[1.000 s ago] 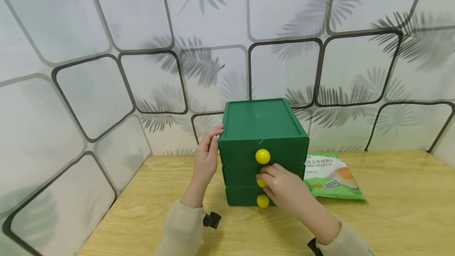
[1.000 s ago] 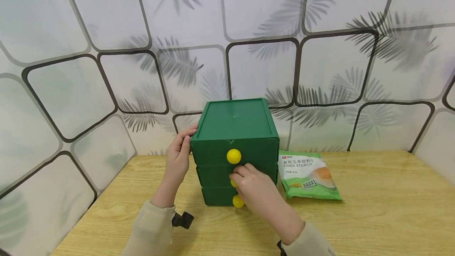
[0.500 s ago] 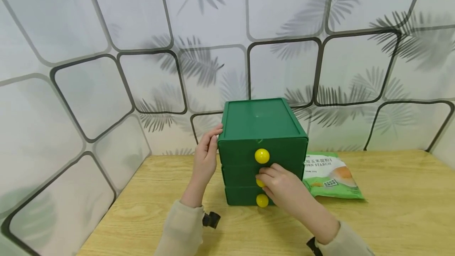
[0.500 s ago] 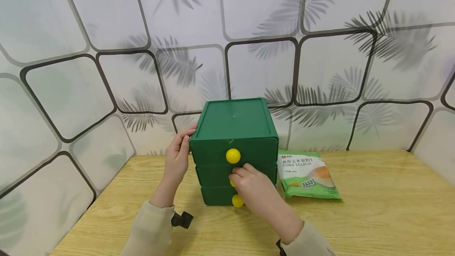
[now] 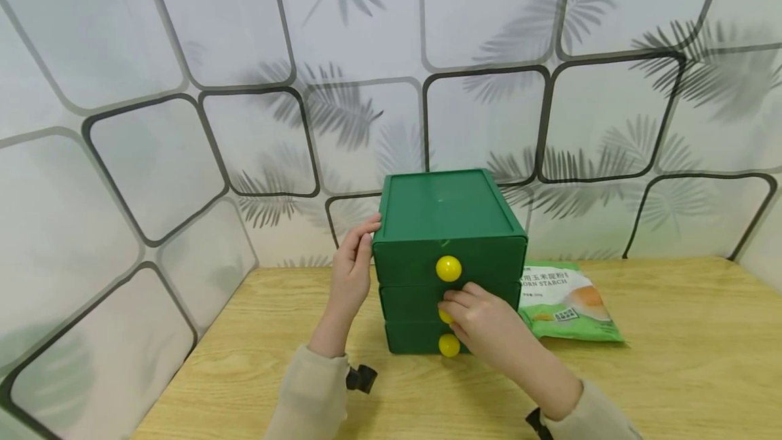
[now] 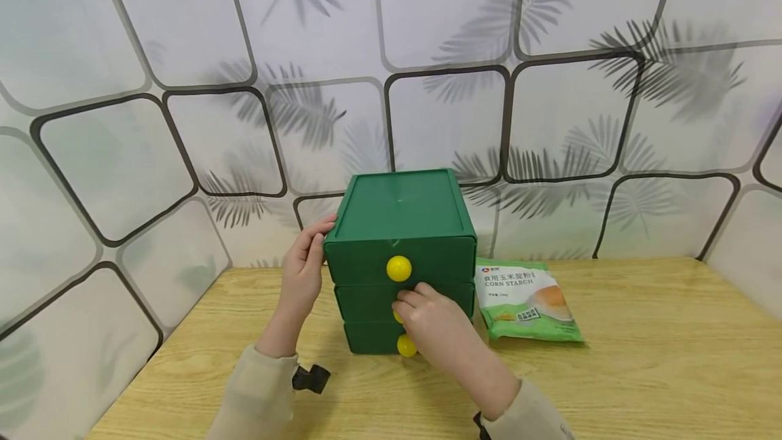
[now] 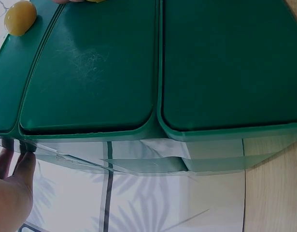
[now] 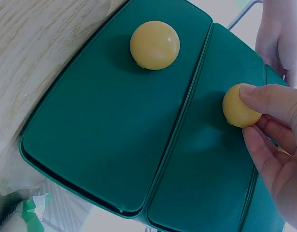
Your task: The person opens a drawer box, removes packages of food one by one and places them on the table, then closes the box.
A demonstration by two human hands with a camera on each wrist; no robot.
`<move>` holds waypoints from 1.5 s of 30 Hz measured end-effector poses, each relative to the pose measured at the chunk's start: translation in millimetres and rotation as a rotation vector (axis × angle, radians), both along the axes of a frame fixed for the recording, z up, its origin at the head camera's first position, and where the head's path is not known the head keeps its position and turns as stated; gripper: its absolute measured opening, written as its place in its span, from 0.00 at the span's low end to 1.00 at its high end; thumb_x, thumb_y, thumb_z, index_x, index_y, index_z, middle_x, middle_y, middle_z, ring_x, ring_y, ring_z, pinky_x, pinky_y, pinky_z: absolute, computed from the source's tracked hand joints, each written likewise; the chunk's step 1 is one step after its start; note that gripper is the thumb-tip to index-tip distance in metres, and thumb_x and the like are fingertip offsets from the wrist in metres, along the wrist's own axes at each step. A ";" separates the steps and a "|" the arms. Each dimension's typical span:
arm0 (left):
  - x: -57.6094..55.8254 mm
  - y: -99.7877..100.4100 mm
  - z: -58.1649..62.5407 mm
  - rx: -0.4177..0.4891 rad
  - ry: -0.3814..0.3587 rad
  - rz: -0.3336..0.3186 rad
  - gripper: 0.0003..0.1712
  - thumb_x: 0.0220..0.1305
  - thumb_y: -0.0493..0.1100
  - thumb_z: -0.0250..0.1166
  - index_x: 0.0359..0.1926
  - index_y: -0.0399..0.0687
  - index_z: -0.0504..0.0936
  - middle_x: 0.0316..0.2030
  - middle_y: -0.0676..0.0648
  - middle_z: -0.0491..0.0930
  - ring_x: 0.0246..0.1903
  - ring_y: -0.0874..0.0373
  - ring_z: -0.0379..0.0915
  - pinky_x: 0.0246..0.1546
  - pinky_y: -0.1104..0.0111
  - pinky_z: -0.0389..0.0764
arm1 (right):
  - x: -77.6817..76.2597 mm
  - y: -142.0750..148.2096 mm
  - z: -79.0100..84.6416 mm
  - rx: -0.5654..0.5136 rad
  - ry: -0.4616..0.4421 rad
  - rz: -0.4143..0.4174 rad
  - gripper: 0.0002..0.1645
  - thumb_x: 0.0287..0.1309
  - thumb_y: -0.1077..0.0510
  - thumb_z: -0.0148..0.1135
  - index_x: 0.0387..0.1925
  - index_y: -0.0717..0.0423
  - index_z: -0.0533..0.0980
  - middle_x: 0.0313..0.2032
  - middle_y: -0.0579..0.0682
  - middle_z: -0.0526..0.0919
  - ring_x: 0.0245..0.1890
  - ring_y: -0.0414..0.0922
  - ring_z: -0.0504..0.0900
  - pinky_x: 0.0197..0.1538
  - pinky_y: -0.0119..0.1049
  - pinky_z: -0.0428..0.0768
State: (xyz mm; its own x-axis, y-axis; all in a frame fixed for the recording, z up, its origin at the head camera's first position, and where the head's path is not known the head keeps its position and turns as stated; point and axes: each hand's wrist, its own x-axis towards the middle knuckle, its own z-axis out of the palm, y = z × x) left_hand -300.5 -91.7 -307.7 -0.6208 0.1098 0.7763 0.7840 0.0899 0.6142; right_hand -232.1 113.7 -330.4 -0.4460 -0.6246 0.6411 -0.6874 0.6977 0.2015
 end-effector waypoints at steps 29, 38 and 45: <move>1.4 -0.7 0.3 -0.005 0.006 0.003 0.15 0.68 0.33 0.42 0.49 0.33 0.71 0.56 0.41 0.68 0.57 0.55 0.59 0.55 0.64 0.63 | 8.5 1.3 3.1 0.051 0.027 0.050 0.13 0.34 0.65 0.71 0.29 0.60 0.80 0.33 0.51 0.81 0.30 0.44 0.74 0.32 0.29 0.76; 10.3 1.9 7.6 -0.008 -0.020 -0.004 0.15 0.68 0.31 0.40 0.49 0.30 0.70 0.56 0.38 0.67 0.58 0.52 0.59 0.55 0.62 0.63 | 13.4 2.1 1.9 0.034 0.046 0.092 0.13 0.33 0.66 0.72 0.28 0.60 0.79 0.31 0.51 0.81 0.28 0.43 0.73 0.30 0.27 0.75; 21.7 3.5 16.6 -0.004 -0.041 0.001 0.15 0.67 0.28 0.40 0.48 0.26 0.69 0.55 0.33 0.66 0.57 0.46 0.58 0.55 0.59 0.62 | 19.1 2.5 3.3 0.052 0.051 0.108 0.13 0.31 0.69 0.70 0.27 0.59 0.79 0.30 0.50 0.81 0.27 0.42 0.72 0.30 0.26 0.74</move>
State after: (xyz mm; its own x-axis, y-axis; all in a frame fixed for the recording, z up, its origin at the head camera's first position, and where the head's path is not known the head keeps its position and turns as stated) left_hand -278.8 -88.2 -291.1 -0.6521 0.1123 0.7498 0.7581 0.0932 0.6454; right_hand -213.0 116.1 -327.1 -0.3419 -0.7003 0.6266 -0.7460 0.6078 0.2723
